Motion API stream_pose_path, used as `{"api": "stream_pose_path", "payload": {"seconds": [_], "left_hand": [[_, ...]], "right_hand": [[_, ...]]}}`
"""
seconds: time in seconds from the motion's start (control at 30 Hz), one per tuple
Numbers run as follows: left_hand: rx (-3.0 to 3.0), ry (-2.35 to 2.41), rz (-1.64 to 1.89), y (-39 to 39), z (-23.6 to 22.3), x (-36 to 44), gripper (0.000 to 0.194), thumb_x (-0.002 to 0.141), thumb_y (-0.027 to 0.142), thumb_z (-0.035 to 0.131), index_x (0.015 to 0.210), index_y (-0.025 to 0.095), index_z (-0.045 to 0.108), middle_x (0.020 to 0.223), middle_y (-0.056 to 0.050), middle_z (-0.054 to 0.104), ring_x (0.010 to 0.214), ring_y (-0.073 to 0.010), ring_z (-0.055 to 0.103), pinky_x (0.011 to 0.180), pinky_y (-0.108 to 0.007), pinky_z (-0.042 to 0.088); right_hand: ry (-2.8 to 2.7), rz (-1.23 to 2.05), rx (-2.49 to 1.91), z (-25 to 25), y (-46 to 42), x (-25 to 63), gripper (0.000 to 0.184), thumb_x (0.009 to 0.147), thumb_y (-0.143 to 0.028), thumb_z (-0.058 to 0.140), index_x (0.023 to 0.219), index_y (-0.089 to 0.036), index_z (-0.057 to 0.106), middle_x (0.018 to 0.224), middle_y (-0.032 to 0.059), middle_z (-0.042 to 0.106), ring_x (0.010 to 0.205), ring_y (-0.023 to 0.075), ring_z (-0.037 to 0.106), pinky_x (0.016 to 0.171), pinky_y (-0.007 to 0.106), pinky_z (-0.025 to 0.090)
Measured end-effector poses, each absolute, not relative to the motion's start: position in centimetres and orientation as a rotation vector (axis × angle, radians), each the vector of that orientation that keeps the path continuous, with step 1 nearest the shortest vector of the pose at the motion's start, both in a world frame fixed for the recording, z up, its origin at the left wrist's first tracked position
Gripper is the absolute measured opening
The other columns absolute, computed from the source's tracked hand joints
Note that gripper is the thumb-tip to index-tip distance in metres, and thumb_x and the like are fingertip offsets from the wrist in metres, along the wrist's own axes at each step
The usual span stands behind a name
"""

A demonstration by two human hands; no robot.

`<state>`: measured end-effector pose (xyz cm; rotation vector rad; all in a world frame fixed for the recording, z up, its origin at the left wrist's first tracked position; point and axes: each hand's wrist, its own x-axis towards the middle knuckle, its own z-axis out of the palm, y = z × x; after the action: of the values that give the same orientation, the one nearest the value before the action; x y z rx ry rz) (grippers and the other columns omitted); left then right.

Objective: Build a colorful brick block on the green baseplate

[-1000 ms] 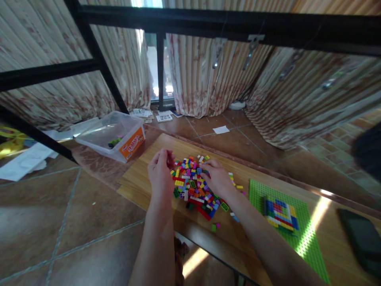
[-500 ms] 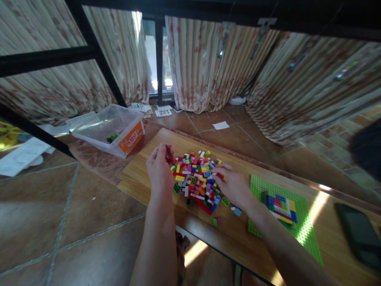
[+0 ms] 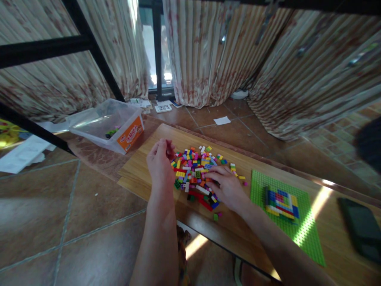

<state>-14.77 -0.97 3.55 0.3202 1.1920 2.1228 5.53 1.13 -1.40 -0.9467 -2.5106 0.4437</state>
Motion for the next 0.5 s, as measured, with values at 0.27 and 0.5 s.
{"api": "stream_pose_path", "payload": {"seconds": [0.27,0.5], "left_hand": [[0.326,1.218,2.097,-0.9,3.4,-14.7,0.023,0.072,0.037,0.07,0.071,0.015,0.065,0.062,0.002,0.059,0.052,-0.005,0.049,0.05,-0.016,0.038],[0.339,1.23,2.091,-0.8,3.3,-14.6,0.024,0.073,0.038,0.069,0.071,0.015,0.066,0.063,0.002,0.059,0.051,-0.0046,0.049,0.049,-0.016,0.035]], "right_hand": [[-2.368,0.406,-1.08,-1.4,1.8,7.4,0.017,0.088,-0.02,0.057,0.096,-0.021,0.072,0.104,0.0084,0.067,0.099,0.0237,0.06,0.091,0.043,0.048],[-2.41,0.403,-1.017,-1.6,-0.5,3.8,0.011,0.084,-0.026,0.065,0.091,-0.022,0.073,0.105,0.0082,0.067,0.1,0.025,0.059,0.091,0.043,0.047]]}}
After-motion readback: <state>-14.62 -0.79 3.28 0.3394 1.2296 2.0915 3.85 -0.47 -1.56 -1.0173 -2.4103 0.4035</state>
